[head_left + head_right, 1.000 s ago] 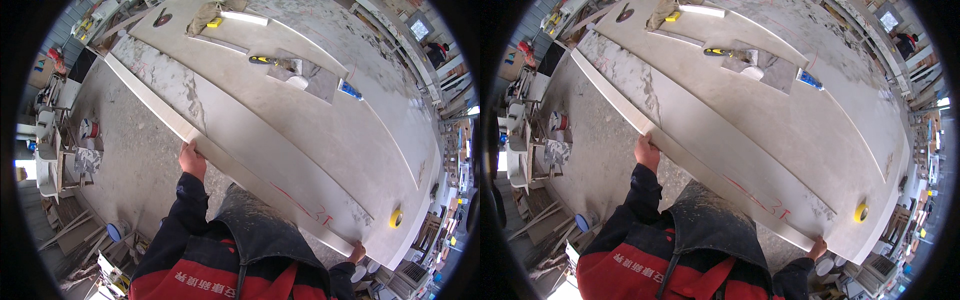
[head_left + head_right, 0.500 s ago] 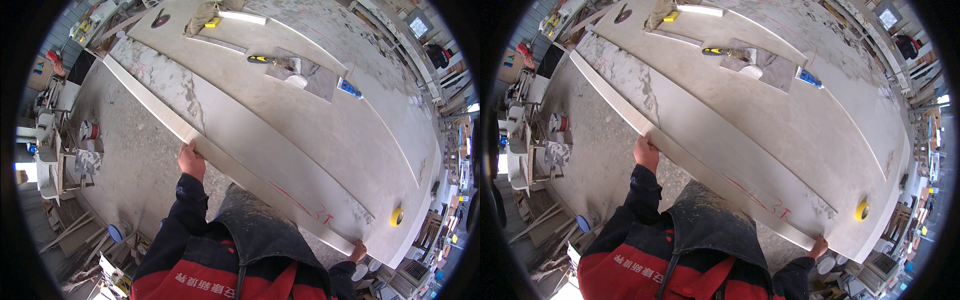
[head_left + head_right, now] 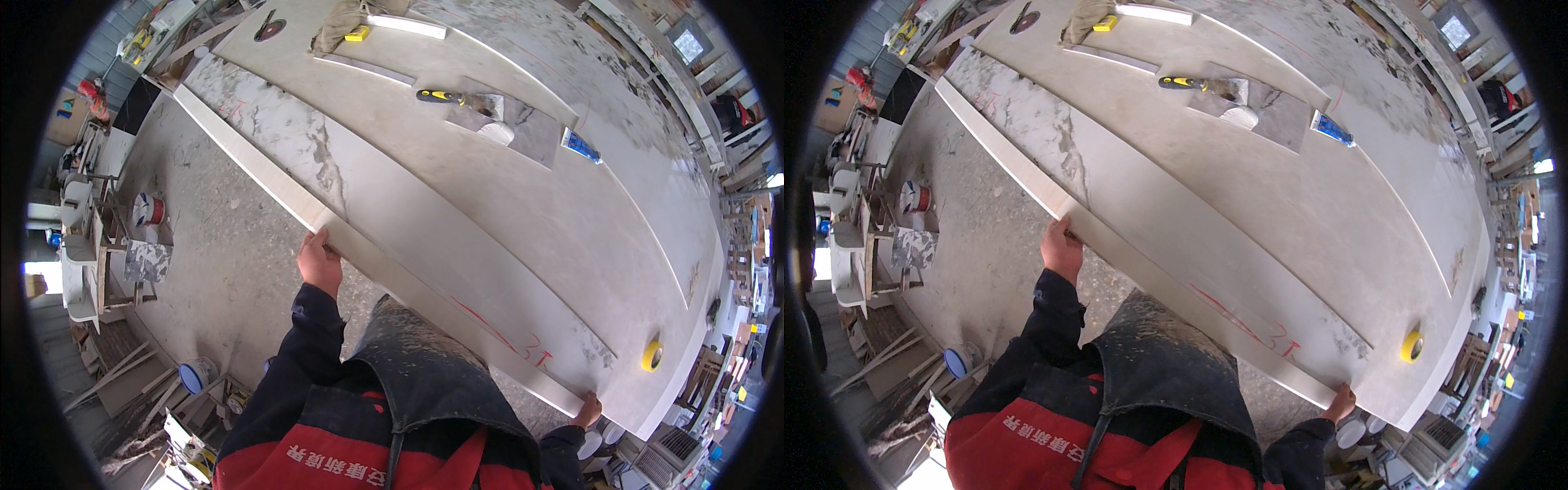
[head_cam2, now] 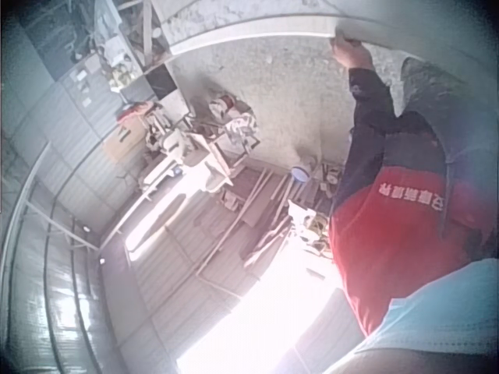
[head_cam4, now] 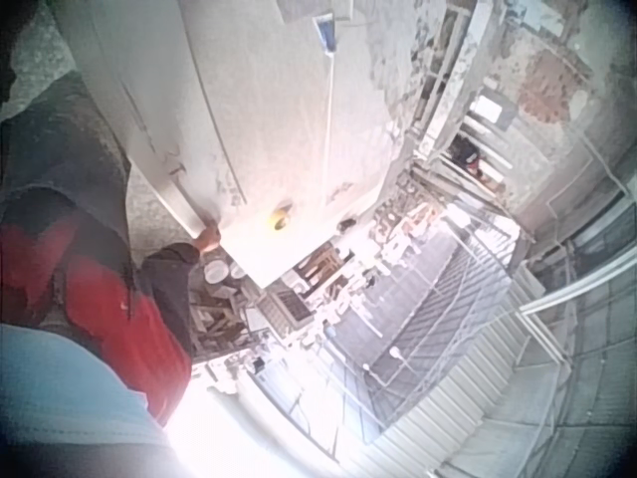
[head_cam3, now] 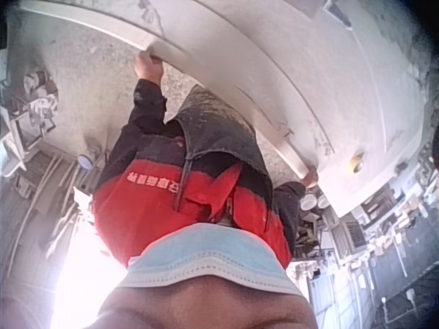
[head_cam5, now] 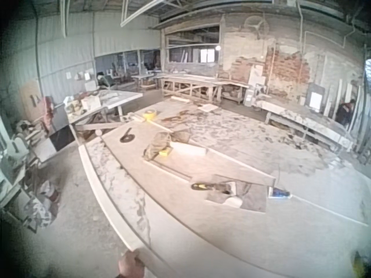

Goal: The person aligns and fits several white marble-patterned tiles together on a workbench, using a metal straightedge to check edges and a yellow tape roll to mark or secure seams. The person repeatedly adjusts tile positions and applies tape along the joints.

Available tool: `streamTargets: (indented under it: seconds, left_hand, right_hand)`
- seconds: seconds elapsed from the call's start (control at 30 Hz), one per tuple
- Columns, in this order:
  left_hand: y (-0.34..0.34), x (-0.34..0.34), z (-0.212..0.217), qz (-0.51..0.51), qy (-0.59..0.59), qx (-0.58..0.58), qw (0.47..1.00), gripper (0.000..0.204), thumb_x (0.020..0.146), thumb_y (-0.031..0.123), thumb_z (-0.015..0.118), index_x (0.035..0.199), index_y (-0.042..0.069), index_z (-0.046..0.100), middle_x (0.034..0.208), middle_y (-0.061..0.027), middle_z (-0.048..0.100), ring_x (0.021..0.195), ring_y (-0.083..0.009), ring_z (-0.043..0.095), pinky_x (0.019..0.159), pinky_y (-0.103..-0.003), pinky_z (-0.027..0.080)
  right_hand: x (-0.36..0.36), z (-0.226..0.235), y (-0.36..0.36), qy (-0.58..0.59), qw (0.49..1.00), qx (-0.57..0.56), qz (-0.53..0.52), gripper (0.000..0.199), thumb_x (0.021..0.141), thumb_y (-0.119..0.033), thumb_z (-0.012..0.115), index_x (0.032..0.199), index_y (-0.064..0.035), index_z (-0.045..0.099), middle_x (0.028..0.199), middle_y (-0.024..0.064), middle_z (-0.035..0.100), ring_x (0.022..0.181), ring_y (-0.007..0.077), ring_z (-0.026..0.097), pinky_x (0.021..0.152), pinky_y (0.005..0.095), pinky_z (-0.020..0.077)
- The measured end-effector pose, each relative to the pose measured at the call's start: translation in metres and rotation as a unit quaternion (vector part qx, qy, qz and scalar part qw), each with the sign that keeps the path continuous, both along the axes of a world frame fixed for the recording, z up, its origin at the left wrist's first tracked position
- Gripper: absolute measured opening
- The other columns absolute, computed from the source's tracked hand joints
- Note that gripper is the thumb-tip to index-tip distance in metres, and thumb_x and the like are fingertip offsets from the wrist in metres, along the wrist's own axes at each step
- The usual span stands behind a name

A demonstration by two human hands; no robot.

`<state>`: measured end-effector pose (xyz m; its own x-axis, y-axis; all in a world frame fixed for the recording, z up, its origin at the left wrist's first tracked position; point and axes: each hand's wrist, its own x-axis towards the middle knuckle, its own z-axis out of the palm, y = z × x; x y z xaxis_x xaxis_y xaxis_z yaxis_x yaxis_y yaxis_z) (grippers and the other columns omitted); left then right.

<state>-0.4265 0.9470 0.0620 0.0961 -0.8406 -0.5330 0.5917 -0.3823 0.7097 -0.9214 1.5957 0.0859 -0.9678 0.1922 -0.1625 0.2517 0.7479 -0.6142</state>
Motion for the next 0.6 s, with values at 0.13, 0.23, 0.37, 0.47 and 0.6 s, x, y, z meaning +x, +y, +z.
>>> streamTargets:
  seconds: [0.13,0.23,0.37,0.47,0.6]
  left_hand:
    - [-0.01,0.028,-0.004,-0.021,0.025,0.01,0.999,0.033,0.098,0.011,0.056,0.129,0.0,0.057,0.119,-0.01,0.067,0.105,-0.0238,0.066,0.088,-0.038,0.054]
    - [-0.023,0.05,0.003,-0.004,0.031,0.006,1.0,0.04,0.097,0.012,0.059,0.135,0.002,0.054,0.12,-0.0099,0.066,0.104,-0.0259,0.066,0.086,-0.038,0.054]
    - [-0.05,0.044,0.043,0.048,-0.257,-0.055,0.964,0.052,0.096,0.009,0.062,0.146,0.002,0.048,0.127,-0.0134,0.065,0.108,-0.0248,0.065,0.089,-0.036,0.053]
    - [-0.08,0.032,0.06,-0.099,-0.489,-0.243,0.832,0.035,0.096,0.007,0.06,0.13,0.0,0.064,0.122,-0.0122,0.069,0.104,-0.0186,0.066,0.091,-0.032,0.052]
    - [-0.135,-0.022,0.07,-0.333,-0.57,-0.426,0.618,0.038,0.088,0.001,0.057,0.124,0.004,0.066,0.124,-0.0162,0.066,0.116,-0.0339,0.061,0.102,-0.043,0.048]
  right_hand:
    - [-0.002,-0.001,0.002,-0.002,1.0,0.0,0.003,0.039,0.087,-0.028,0.07,0.102,0.0083,0.072,0.093,0.0095,0.073,0.082,0.0208,0.063,0.079,0.0367,0.0503]
    - [-0.001,0.002,-0.001,-0.013,1.0,-0.002,0.018,0.037,0.089,-0.025,0.068,0.103,0.0082,0.071,0.094,0.0102,0.074,0.083,0.021,0.065,0.079,0.0367,0.0514]
    - [0.014,0.0,-0.004,0.011,0.992,-0.127,0.015,0.031,0.091,-0.024,0.067,0.095,0.0068,0.069,0.087,0.0057,0.069,0.078,0.0186,0.06,0.073,0.0372,0.0489]
    - [0.015,0.002,0.013,0.014,0.997,-0.078,0.009,0.03,0.092,-0.025,0.067,0.087,0.0049,0.065,0.08,0.003,0.061,0.074,0.0174,0.054,0.069,0.0374,0.0454]
    - [0.042,-0.004,0.005,0.099,0.993,-0.029,-0.055,0.035,0.091,-0.029,0.07,0.081,0.0019,0.059,0.075,0.0029,0.052,0.072,0.0163,0.047,0.068,0.0368,0.0417]
